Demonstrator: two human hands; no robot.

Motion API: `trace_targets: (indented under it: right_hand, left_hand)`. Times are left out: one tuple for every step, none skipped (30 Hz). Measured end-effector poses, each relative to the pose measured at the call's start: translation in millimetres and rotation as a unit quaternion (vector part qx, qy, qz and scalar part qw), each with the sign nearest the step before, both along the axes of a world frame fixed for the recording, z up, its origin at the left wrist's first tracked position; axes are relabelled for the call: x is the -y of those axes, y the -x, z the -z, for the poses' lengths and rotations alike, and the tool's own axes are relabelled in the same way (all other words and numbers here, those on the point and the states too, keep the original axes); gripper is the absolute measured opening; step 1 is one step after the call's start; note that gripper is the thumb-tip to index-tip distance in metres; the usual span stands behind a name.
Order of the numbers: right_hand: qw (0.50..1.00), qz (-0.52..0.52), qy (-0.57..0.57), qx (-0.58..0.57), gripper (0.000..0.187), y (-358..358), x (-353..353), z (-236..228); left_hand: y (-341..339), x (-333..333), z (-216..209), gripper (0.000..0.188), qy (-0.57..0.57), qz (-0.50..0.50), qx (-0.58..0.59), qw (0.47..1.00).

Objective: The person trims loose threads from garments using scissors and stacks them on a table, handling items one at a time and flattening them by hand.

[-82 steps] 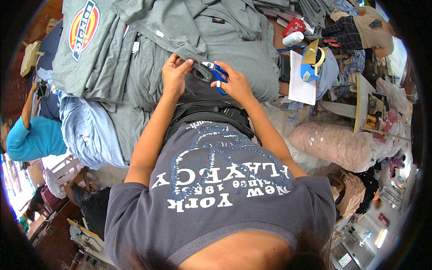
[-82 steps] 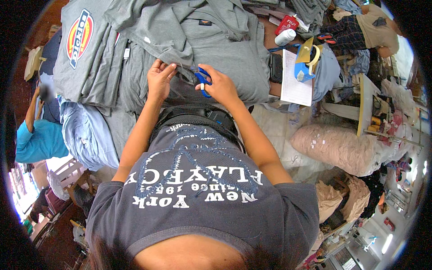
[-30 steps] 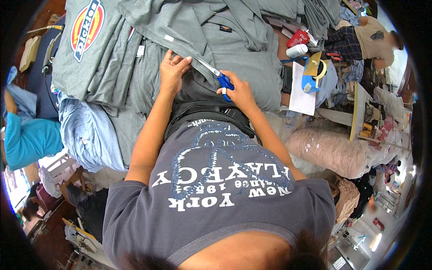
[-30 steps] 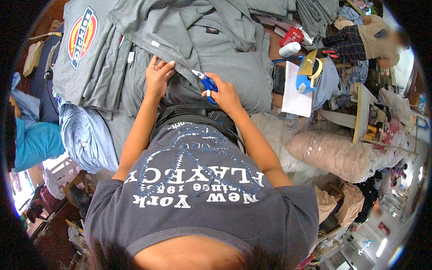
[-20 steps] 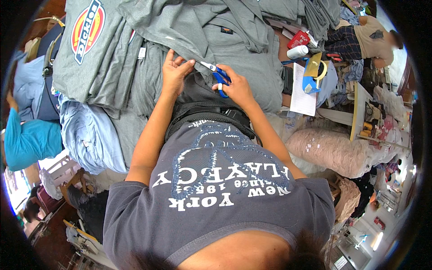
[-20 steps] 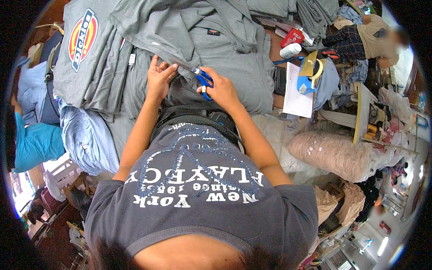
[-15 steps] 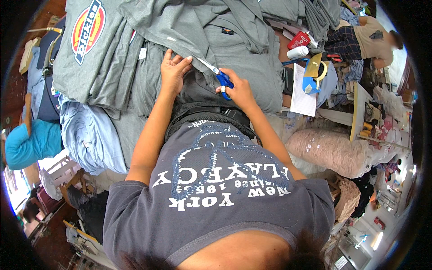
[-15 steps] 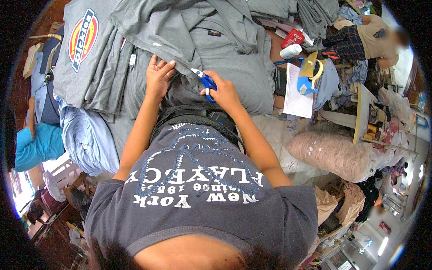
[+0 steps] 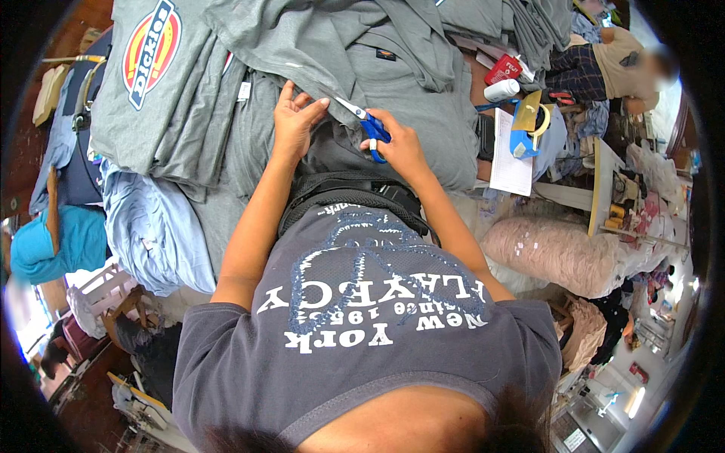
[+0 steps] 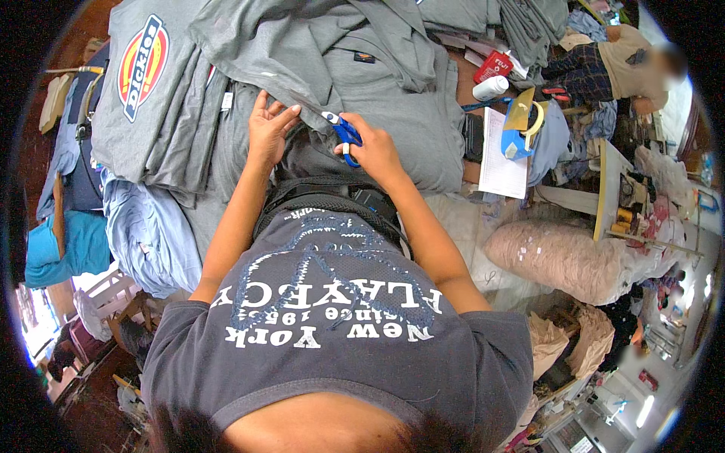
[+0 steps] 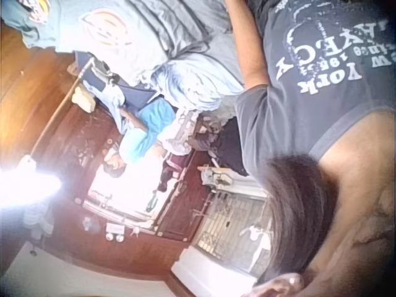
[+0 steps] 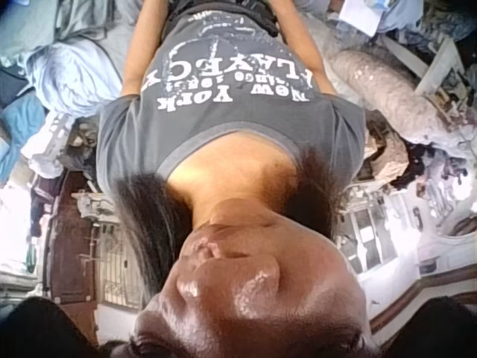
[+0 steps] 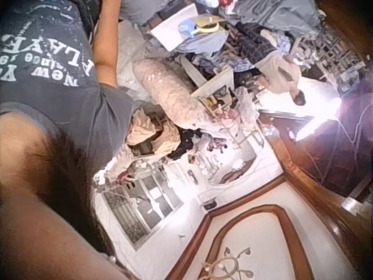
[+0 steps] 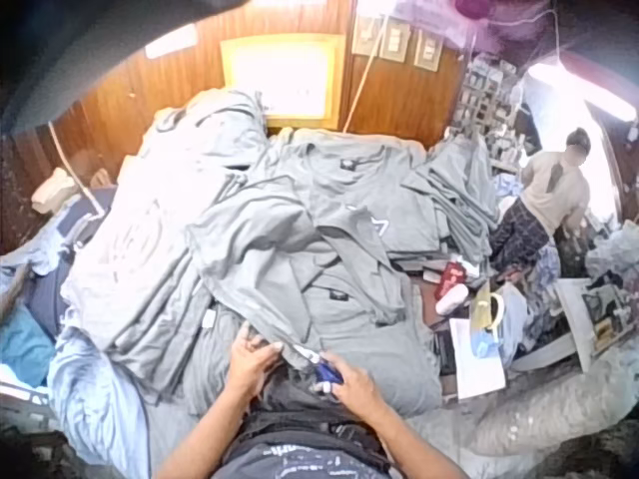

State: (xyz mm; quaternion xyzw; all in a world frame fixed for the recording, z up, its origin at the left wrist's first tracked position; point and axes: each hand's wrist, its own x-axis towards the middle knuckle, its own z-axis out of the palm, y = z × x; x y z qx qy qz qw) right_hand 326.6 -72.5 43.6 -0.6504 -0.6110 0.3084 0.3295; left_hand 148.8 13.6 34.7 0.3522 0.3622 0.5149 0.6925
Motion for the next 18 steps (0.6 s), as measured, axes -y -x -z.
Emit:
trace_targets:
  right_hand:
    - [1.0, 0.003, 0.023, -0.006, 0.056, 0, 1, 1]
    - [1.0, 0.01, 0.024, -0.003, 0.056, 0, 2, 0]
    - [1.0, 0.017, 0.025, 0.001, 0.056, 2, 3, 0]
    - [0.999, 0.025, 0.025, 0.004, 0.056, 3, 3, -1]
    - [1.0, 0.024, 0.005, 0.01, 0.055, 4, 2, -3]
    - [1.0, 0.022, -0.016, 0.015, 0.055, 6, 0, -5]
    - [0.999, 0.021, -0.036, 0.021, 0.055, 8, -2, -8]
    - [0.999, 0.018, -0.031, 0.026, 0.055, 9, -4, -10]
    - [0.999, 0.015, -0.026, 0.032, 0.055, 11, -8, -13]
    - [0.999, 0.013, -0.021, 0.038, 0.055, 12, -10, -14]
    - [0.999, 0.012, -0.017, 0.038, 0.055, 13, -12, -16]
    - [0.999, 0.01, -0.013, 0.039, 0.055, 13, -13, -17]
    - [0.999, 0.009, -0.01, 0.04, 0.054, 13, -14, -18]
    - [0.999, 0.007, -0.027, 0.036, 0.054, 13, -15, -16]
    - [0.998, 0.005, -0.045, 0.033, 0.054, 12, -15, -12]
    - [0.998, 0.003, -0.062, 0.029, 0.054, 11, -14, -8]
    - [0.998, 0.006, -0.052, 0.027, 0.053, 10, -13, -6]
    - [0.999, 0.009, -0.043, 0.025, 0.053, 9, -12, -4]
  left_hand:
    - [0, 0, 0, 0.084, 0.0, -0.001, -0.002, 1.0]
    - [0, 0, -1, 0.082, -0.003, 0.005, 0.0, 1.0]
    - [1, 0, -1, 0.08, -0.007, 0.011, 0.001, 1.0]
    - [1, 0, -3, 0.078, -0.01, 0.018, 0.002, 1.0]
    - [1, 1, -4, 0.076, -0.017, 0.018, 0.006, 1.0]
    - [0, 1, -5, 0.074, -0.023, 0.018, 0.009, 1.0]
    - [0, 1, -6, 0.073, -0.029, 0.018, 0.013, 0.999]
    - [1, 1, -4, 0.073, -0.035, 0.02, 0.007, 0.999]
    - [1, 0, -2, 0.073, -0.04, 0.021, 0.002, 0.999]
    - [1, 0, -1, 0.073, -0.046, 0.023, -0.003, 0.999]
    - [1, 0, -1, 0.073, -0.047, 0.023, 0.0, 0.999]
    - [1, 0, -1, 0.074, -0.048, 0.023, 0.003, 0.999]
    - [0, 0, -2, 0.074, -0.05, 0.022, 0.007, 0.998]
    - [1, 0, 0, 0.073, -0.051, 0.02, 0.003, 0.999]
    - [1, -1, 3, 0.072, -0.051, 0.017, -0.002, 0.999]
    - [0, 0, 2, 0.071, -0.051, 0.013, -0.007, 0.999]
    - [1, -1, 2, 0.07, -0.053, 0.018, -0.008, 0.998]
    - [1, -1, 1, 0.068, -0.055, 0.022, -0.01, 0.998]
